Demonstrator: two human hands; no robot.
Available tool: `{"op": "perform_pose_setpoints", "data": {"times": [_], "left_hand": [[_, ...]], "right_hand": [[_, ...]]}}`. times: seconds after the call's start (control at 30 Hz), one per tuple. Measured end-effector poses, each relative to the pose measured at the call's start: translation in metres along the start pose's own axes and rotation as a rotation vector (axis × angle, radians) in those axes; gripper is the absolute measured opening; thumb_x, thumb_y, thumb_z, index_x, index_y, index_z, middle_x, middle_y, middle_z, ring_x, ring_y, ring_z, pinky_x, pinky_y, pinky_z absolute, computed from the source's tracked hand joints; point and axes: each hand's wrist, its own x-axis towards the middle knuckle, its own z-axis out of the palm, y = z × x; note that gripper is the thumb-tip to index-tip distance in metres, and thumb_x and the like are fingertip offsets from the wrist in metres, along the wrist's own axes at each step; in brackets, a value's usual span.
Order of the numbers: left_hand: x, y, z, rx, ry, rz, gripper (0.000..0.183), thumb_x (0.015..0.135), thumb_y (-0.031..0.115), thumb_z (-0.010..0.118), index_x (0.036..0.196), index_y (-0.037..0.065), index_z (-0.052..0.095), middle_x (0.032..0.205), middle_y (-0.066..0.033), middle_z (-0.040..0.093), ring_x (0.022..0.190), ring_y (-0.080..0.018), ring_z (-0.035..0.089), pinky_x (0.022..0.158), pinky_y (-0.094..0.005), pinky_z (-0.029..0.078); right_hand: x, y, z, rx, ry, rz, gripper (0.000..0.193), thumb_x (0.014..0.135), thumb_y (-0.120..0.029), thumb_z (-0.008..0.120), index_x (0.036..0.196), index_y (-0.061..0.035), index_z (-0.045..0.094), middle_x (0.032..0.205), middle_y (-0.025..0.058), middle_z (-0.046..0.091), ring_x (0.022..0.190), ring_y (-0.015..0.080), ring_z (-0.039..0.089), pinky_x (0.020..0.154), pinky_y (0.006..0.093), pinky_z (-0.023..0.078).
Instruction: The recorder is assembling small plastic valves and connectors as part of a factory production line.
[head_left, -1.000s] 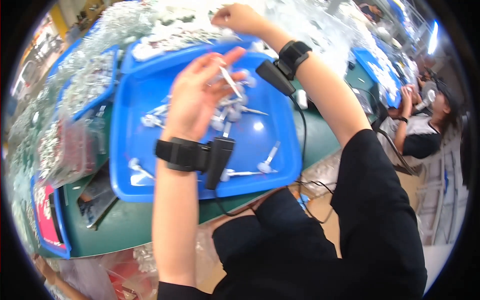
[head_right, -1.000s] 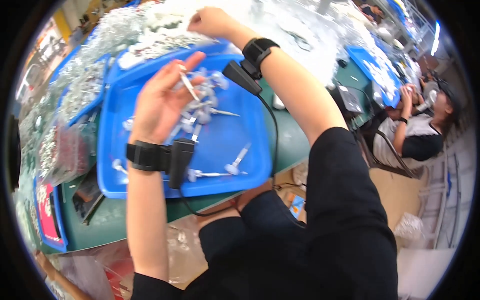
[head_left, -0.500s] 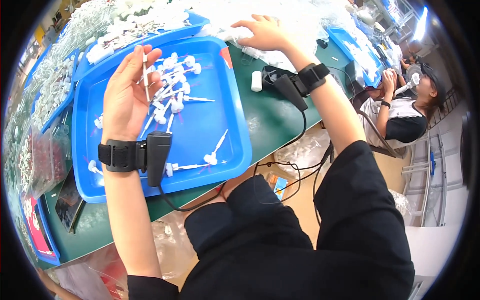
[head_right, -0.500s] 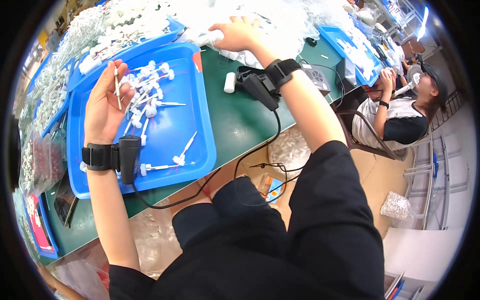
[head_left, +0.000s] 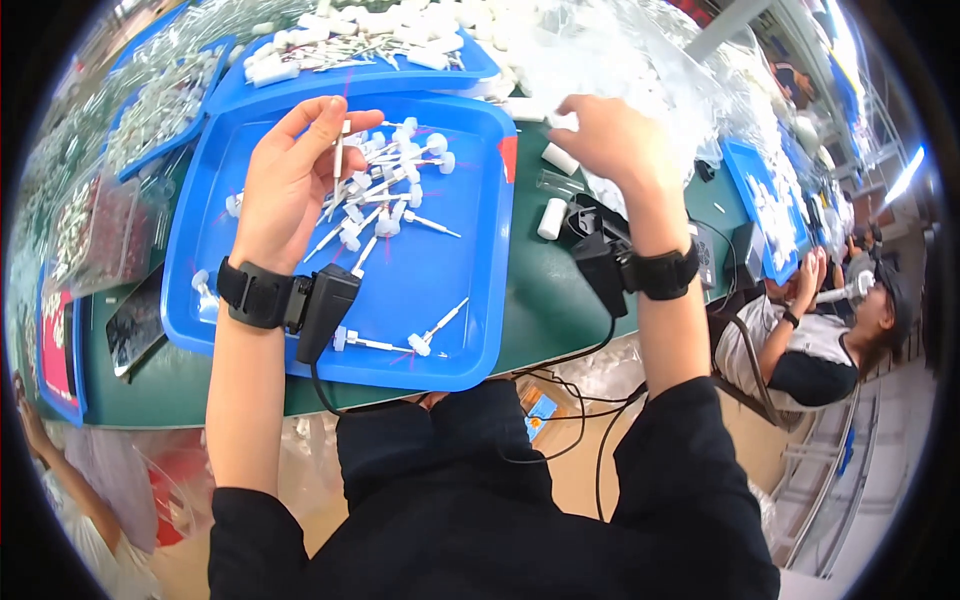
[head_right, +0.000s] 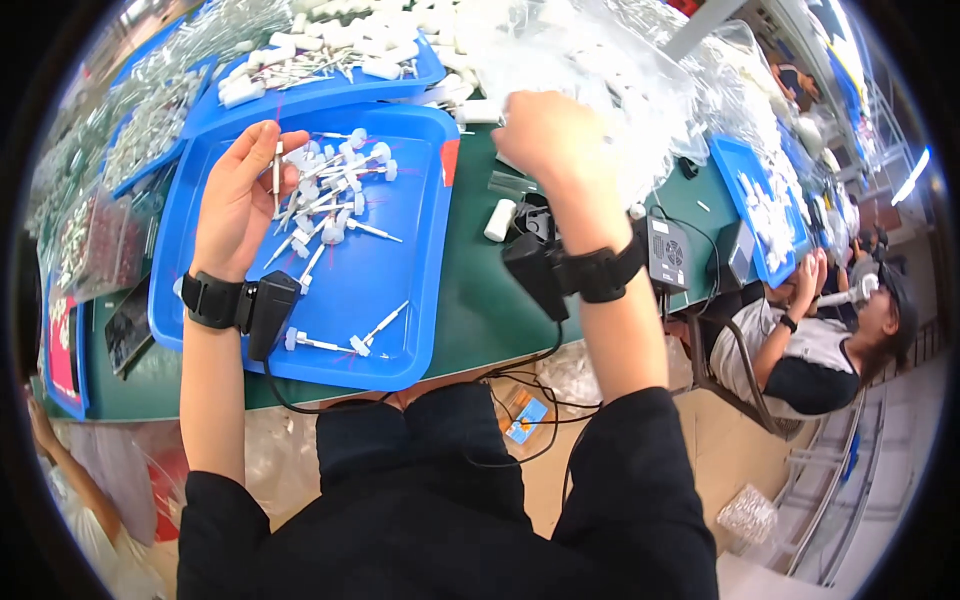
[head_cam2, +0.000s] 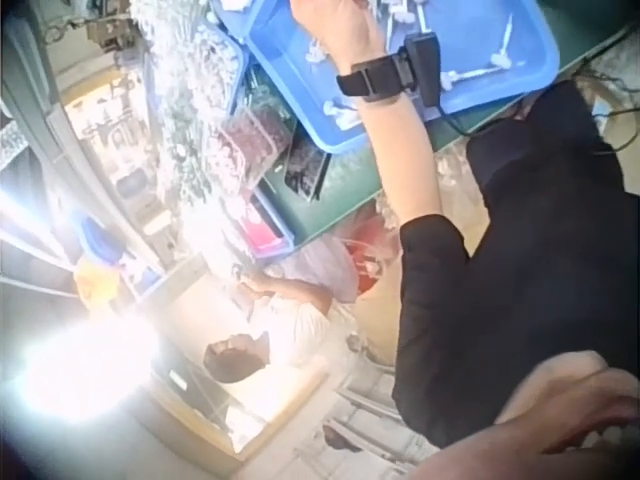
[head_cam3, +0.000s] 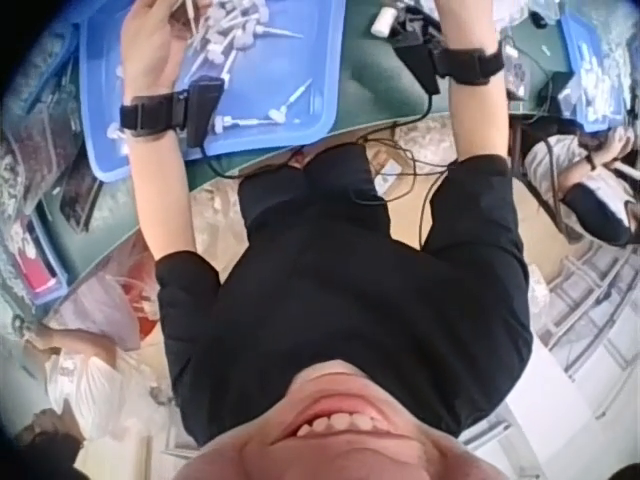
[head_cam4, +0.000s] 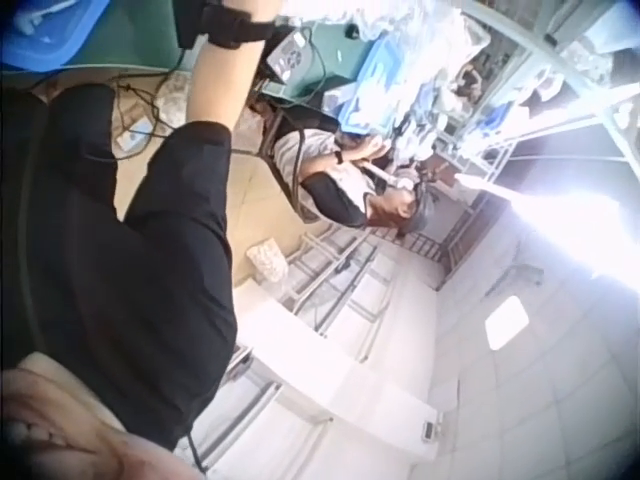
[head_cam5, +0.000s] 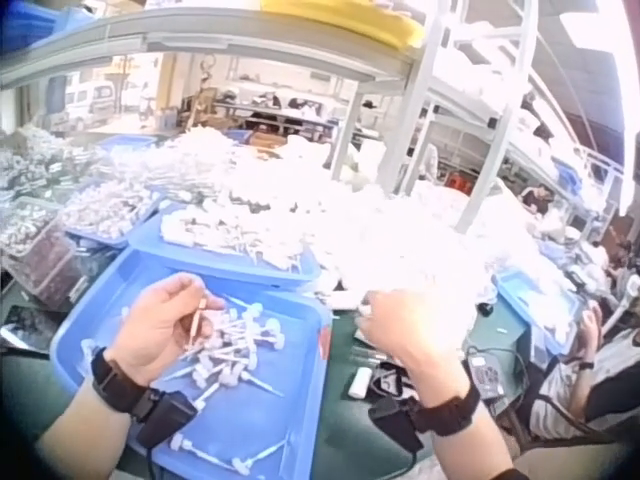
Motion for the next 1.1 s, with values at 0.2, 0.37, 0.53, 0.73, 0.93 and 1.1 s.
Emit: {"op": "perform_pose_setpoints", "data": {"times": [0.2, 0.37, 0.53, 0.73, 0.93, 1.1], "left_hand": [[-0.001, 0.0, 0.004, 0.003, 0.022, 0.018, 0.028, 0.09, 0.028, 0.056, 0.105, 0.004, 0.056, 0.103, -0.014, 0.063, 0.074, -0.0111, 0.06, 0.067, -0.0213, 0.046], [-0.002, 0.001, 0.01, -0.03, -0.035, -0.005, 0.032, 0.092, 0.025, 0.053, 0.11, -0.001, 0.054, 0.106, -0.0159, 0.062, 0.082, -0.0155, 0.062, 0.075, -0.0264, 0.049], [-0.002, 0.005, 0.009, -0.113, -0.006, -0.025, 0.025, 0.094, 0.02, 0.046, 0.106, -0.002, 0.053, 0.107, -0.019, 0.06, 0.089, -0.0228, 0.061, 0.079, -0.0332, 0.05], [0.002, 0.002, -0.006, -0.216, -0.028, -0.005, 0.027, 0.093, 0.019, 0.046, 0.108, -0.003, 0.051, 0.095, -0.0137, 0.061, 0.083, -0.0202, 0.059, 0.077, -0.0326, 0.05], [-0.001, 0.001, -0.002, -0.291, -0.021, 0.028, 0.029, 0.093, 0.017, 0.045, 0.111, -0.006, 0.048, 0.073, -0.0033, 0.048, 0.068, -0.0147, 0.047, 0.064, -0.0292, 0.043], [-0.003, 0.002, -0.006, -0.217, -0.031, 0.057, 0.028, 0.093, 0.019, 0.047, 0.111, -0.002, 0.05, 0.084, -0.007, 0.056, 0.071, -0.0143, 0.052, 0.068, -0.0285, 0.046]], "right_hand": [[0.04, -0.01, 0.045, 0.487, 0.246, -0.296, 0.029, 0.081, -0.013, 0.052, 0.109, -0.0097, 0.061, 0.096, 0.0156, 0.065, 0.087, 0.0279, 0.063, 0.076, 0.0351, 0.049], [0.044, -0.008, 0.072, 0.759, 0.231, -0.344, 0.03, 0.08, -0.015, 0.059, 0.11, -0.0099, 0.061, 0.107, 0.014, 0.06, 0.086, 0.0251, 0.064, 0.074, 0.0328, 0.049], [0.037, 0.001, 0.079, 0.686, 0.383, -0.212, 0.023, 0.074, -0.015, 0.061, 0.095, -0.0116, 0.066, 0.094, 0.0118, 0.062, 0.089, 0.0302, 0.06, 0.079, 0.038, 0.047], [0.014, 0.008, 0.031, 0.854, 0.887, -0.097, 0.017, 0.074, -0.011, 0.059, 0.09, -0.0107, 0.066, 0.083, 0.0086, 0.064, 0.078, 0.0275, 0.061, 0.071, 0.0356, 0.048], [0.028, 0.049, 0.01, 0.563, 1.181, -0.185, 0.016, 0.074, -0.009, 0.06, 0.088, -0.0116, 0.066, 0.077, 0.0054, 0.064, 0.071, 0.0221, 0.062, 0.07, 0.0307, 0.048], [0.022, -0.007, 0.032, 0.65, 0.455, -0.444, 0.016, 0.071, -0.007, 0.061, 0.084, -0.0071, 0.069, 0.069, 0.0113, 0.064, 0.067, 0.0265, 0.063, 0.068, 0.0337, 0.049]]}}
